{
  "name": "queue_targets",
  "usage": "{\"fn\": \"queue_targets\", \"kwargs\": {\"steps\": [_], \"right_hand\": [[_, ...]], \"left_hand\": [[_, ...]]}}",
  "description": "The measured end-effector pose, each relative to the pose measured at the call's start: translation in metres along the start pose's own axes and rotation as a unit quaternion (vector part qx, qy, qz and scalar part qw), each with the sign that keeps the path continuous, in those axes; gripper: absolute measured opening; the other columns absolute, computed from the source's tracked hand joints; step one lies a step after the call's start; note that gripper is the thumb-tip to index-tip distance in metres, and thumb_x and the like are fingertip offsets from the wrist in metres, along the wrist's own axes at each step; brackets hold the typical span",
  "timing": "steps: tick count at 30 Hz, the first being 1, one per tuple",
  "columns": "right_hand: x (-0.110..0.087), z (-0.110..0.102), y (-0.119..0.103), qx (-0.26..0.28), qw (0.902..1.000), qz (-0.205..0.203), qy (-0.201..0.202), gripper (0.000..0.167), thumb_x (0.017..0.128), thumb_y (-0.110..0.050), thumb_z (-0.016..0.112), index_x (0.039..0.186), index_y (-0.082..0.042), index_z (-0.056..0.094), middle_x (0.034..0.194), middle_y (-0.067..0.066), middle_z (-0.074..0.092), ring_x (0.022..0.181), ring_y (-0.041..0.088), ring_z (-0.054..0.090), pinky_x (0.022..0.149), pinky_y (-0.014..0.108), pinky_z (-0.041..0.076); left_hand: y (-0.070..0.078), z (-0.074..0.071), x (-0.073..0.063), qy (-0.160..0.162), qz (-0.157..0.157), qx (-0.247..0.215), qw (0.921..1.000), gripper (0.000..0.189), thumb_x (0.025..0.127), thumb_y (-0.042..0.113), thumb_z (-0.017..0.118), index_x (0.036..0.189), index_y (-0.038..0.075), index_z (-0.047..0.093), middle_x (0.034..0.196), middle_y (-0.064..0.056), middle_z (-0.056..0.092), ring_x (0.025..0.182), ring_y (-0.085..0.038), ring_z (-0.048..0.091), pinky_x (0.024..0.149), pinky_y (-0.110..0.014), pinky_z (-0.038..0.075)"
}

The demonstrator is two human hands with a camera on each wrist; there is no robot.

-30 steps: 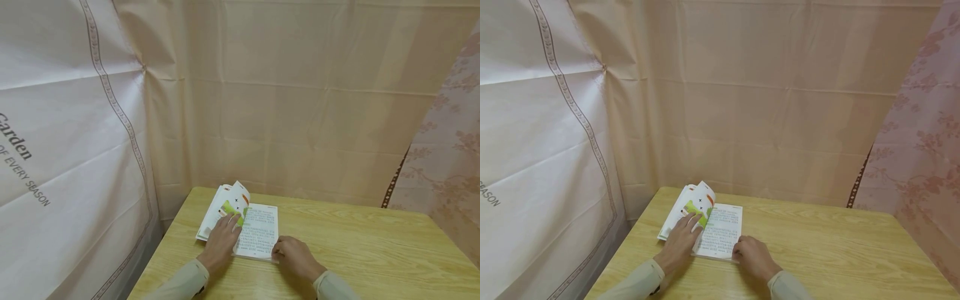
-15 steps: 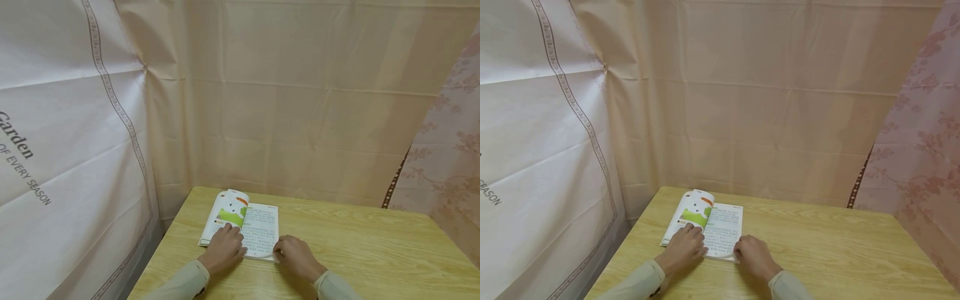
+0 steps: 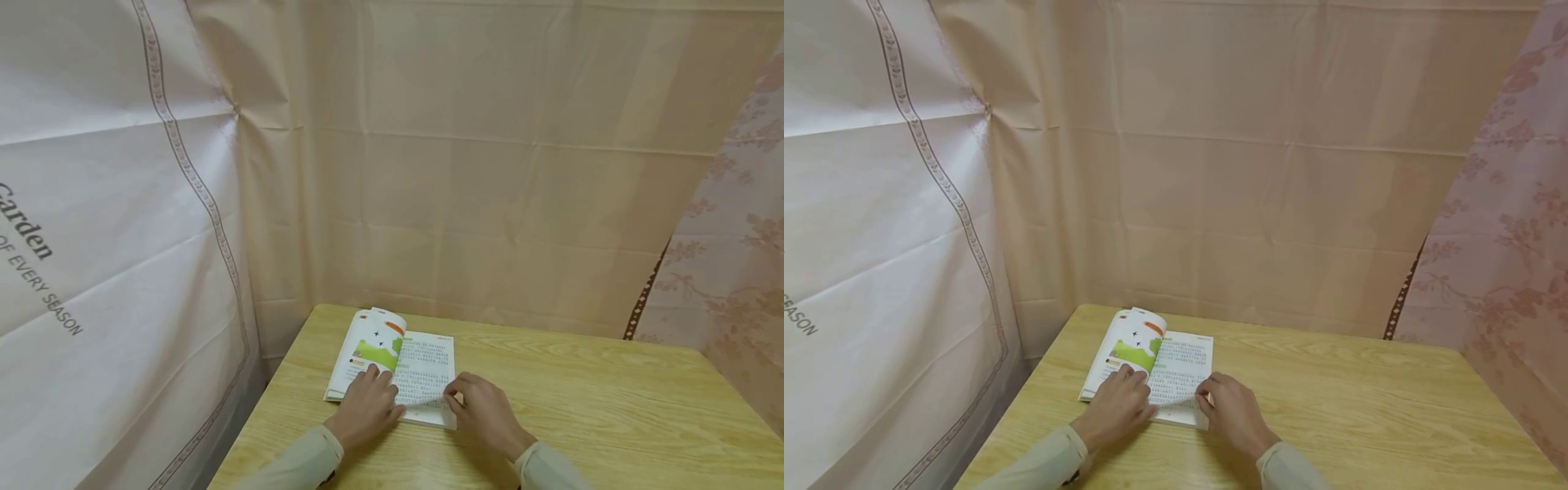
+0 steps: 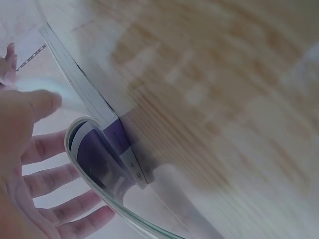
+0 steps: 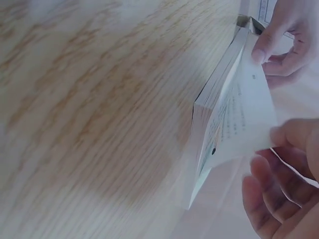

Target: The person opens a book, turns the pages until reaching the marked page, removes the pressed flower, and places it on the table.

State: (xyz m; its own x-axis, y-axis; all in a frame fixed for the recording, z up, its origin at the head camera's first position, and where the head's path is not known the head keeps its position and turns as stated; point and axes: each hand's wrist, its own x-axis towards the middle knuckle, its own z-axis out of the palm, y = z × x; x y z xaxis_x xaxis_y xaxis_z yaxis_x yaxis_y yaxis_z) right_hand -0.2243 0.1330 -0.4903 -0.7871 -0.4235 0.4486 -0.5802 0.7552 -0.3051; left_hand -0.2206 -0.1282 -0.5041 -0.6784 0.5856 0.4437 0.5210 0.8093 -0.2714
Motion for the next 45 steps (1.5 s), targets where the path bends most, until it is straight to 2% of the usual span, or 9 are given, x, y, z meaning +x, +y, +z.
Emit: {"fn": "queue_targets", "kwargs": {"steps": [8, 14, 19, 25, 29, 33, 36, 41, 45], "right_hand": [[0.001, -0.005, -0.002, 0.006, 0.9987, 0.029, 0.042, 0.017, 0.086, -0.01, 0.083, 0.102, -0.009, 0.078, 0.098, -0.001, 0.072, 0.06, -0.005, 0.048, 0.053, 0.019, 0.045], [-0.004, -0.004, 0.001, 0.015, 0.9996, 0.022, 0.002, 0.015, 0.085, -0.01, 0.083, 0.099, -0.009, 0.079, 0.099, 0.0, 0.073, 0.061, -0.004, 0.05, 0.053, 0.019, 0.045], [-0.007, 0.003, 0.004, 0.002, 0.9982, 0.014, -0.058, 0.02, 0.084, -0.018, 0.085, 0.102, -0.01, 0.079, 0.1, -0.002, 0.072, 0.075, 0.006, 0.062, 0.066, 0.029, 0.055], [-0.011, 0.011, 0.007, -0.003, 0.9957, -0.001, -0.093, 0.023, 0.081, -0.024, 0.087, 0.099, -0.014, 0.079, 0.101, -0.004, 0.069, 0.09, 0.016, 0.068, 0.079, 0.041, 0.058], [-0.01, 0.012, 0.008, -0.007, 0.9961, -0.017, -0.086, 0.016, 0.081, -0.023, 0.086, 0.094, -0.015, 0.08, 0.098, -0.007, 0.068, 0.088, 0.012, 0.066, 0.077, 0.038, 0.057], [-0.009, 0.011, 0.009, -0.005, 0.9964, -0.03, -0.08, 0.012, 0.081, -0.023, 0.086, 0.09, -0.016, 0.08, 0.093, -0.009, 0.067, 0.084, 0.008, 0.064, 0.074, 0.034, 0.057], [-0.009, 0.01, 0.009, -0.007, 0.9959, -0.039, -0.081, 0.015, 0.079, -0.026, 0.088, 0.088, -0.017, 0.081, 0.093, -0.009, 0.068, 0.083, 0.007, 0.064, 0.072, 0.032, 0.057], [-0.01, 0.009, 0.01, -0.018, 0.9949, -0.049, -0.086, 0.018, 0.075, -0.027, 0.09, 0.086, -0.018, 0.08, 0.094, -0.008, 0.068, 0.084, 0.009, 0.065, 0.073, 0.031, 0.057], [-0.009, 0.01, 0.01, -0.021, 0.9943, -0.04, -0.096, 0.014, 0.077, -0.026, 0.089, 0.085, -0.019, 0.079, 0.093, -0.007, 0.068, 0.084, 0.011, 0.065, 0.073, 0.034, 0.057]], "left_hand": [[0.002, -0.001, 0.005, -0.039, -0.01, 0.021, 0.999, 0.021, 0.097, 0.029, 0.067, 0.086, 0.012, 0.073, 0.091, -0.001, 0.063, 0.084, -0.023, 0.051, 0.069, -0.035, 0.048], [0.003, 0.0, 0.005, -0.057, -0.018, 0.036, 0.9976, 0.015, 0.094, 0.023, 0.069, 0.093, 0.008, 0.072, 0.092, -0.003, 0.062, 0.083, -0.023, 0.051, 0.068, -0.033, 0.047], [0.002, 0.002, 0.003, -0.032, -0.053, 0.024, 0.9978, 0.023, 0.097, 0.027, 0.067, 0.099, 0.004, 0.068, 0.1, -0.008, 0.061, 0.085, -0.024, 0.053, 0.066, -0.035, 0.049], [-0.002, 0.006, 0.002, 0.055, -0.071, 0.0, 0.996, 0.033, 0.085, 0.021, 0.079, 0.105, 0.003, 0.059, 0.113, -0.02, 0.055, 0.094, -0.03, 0.056, 0.068, -0.039, 0.051], [-0.005, 0.007, 0.004, 0.083, -0.051, -0.01, 0.9952, 0.03, 0.08, 0.004, 0.072, 0.107, 0.006, 0.061, 0.115, -0.021, 0.053, 0.106, -0.035, 0.052, 0.085, -0.043, 0.05], [-0.005, 0.005, 0.006, 0.059, -0.012, -0.012, 0.9981, 0.039, 0.076, -0.005, 0.068, 0.11, 0.013, 0.065, 0.134, -0.019, 0.053, 0.127, -0.039, 0.047, 0.103, -0.05, 0.043], [-0.004, 0.003, 0.006, 0.032, 0.017, -0.009, 0.9993, 0.036, 0.08, -0.001, 0.073, 0.11, 0.018, 0.069, 0.145, -0.014, 0.053, 0.138, -0.038, 0.042, 0.11, -0.053, 0.038], [0.0, 0.004, 0.004, -0.005, 0.042, 0.012, 0.999, 0.022, 0.086, 0.005, 0.073, 0.102, 0.02, 0.076, 0.14, -0.006, 0.06, 0.139, -0.034, 0.045, 0.116, -0.052, 0.034], [0.0, 0.005, 0.003, -0.012, 0.048, 0.019, 0.9986, 0.017, 0.085, 0.003, 0.073, 0.094, 0.017, 0.078, 0.129, -0.004, 0.065, 0.131, -0.03, 0.051, 0.112, -0.048, 0.039]]}}
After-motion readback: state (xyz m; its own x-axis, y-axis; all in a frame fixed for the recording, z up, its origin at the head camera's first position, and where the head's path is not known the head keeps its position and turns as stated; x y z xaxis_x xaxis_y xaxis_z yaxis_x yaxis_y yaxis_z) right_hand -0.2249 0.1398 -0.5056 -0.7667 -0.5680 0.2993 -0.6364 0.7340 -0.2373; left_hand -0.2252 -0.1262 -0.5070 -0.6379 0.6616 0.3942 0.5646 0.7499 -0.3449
